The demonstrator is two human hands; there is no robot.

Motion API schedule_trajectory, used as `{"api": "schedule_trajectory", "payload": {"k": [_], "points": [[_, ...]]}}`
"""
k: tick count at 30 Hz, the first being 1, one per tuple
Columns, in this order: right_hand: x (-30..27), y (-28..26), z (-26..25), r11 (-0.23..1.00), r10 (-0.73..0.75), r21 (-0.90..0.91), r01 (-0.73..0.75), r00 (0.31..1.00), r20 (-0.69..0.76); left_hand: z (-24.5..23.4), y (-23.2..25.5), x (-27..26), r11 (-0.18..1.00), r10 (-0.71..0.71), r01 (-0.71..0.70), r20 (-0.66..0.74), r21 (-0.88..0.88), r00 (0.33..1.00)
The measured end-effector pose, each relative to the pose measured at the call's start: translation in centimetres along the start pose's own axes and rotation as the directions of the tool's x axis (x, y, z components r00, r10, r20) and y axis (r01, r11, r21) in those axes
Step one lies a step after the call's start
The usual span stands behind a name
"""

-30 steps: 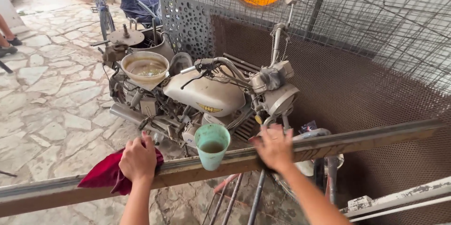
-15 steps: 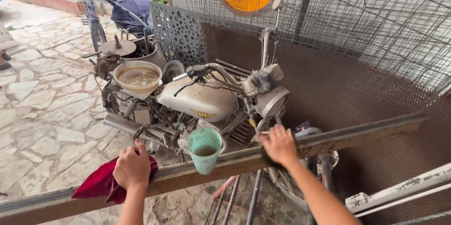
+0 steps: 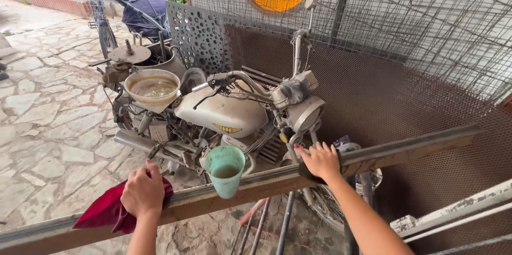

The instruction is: Sanding a long metal beam using a sanding block and wiping it clean with a cloth to prepare the surface.

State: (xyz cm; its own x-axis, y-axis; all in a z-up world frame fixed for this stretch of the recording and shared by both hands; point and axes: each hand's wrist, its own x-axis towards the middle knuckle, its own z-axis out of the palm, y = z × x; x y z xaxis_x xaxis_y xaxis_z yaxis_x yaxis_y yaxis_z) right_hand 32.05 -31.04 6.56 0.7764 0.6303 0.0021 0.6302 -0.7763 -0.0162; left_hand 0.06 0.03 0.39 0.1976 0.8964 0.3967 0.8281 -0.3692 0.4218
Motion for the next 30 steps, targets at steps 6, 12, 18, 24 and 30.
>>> {"api": "schedule_trajectory", "payload": {"k": [6,12,18,24,30], "points": [[-1.1,-5.1,0.3,0.997,-0.066,0.034,0.064,0.996,0.054,-0.3,-0.2,0.1,1.0,0.007,-0.007,-0.023,0.01,1.0],[-1.0,1.1,-0.1,0.998,-0.05,-0.039,0.043,0.979,-0.197,-0.7,0.3,-0.2,0.999,-0.018,0.018,0.005,-0.034,1.0],[-1.1,-4.8,-3.5,0.997,0.07,-0.055,-0.059,0.971,0.23,0.5,-0.2,0.1,1.0,0.004,-0.004,0.019,0.002,1.0],[-2.2,-0.2,0.9,0.983,-0.178,-0.018,0.182,0.926,-0.334,0.0,-0.1,0.1,0.999,-0.004,0.004,0.008,0.036,1.0],[0.8,-0.5,-2.1,0.986,0.166,-0.05,-0.161,0.979,0.12,0.4,-0.4,0.3,0.999,-0.016,0.015,0.031,0.041,0.999]]}}
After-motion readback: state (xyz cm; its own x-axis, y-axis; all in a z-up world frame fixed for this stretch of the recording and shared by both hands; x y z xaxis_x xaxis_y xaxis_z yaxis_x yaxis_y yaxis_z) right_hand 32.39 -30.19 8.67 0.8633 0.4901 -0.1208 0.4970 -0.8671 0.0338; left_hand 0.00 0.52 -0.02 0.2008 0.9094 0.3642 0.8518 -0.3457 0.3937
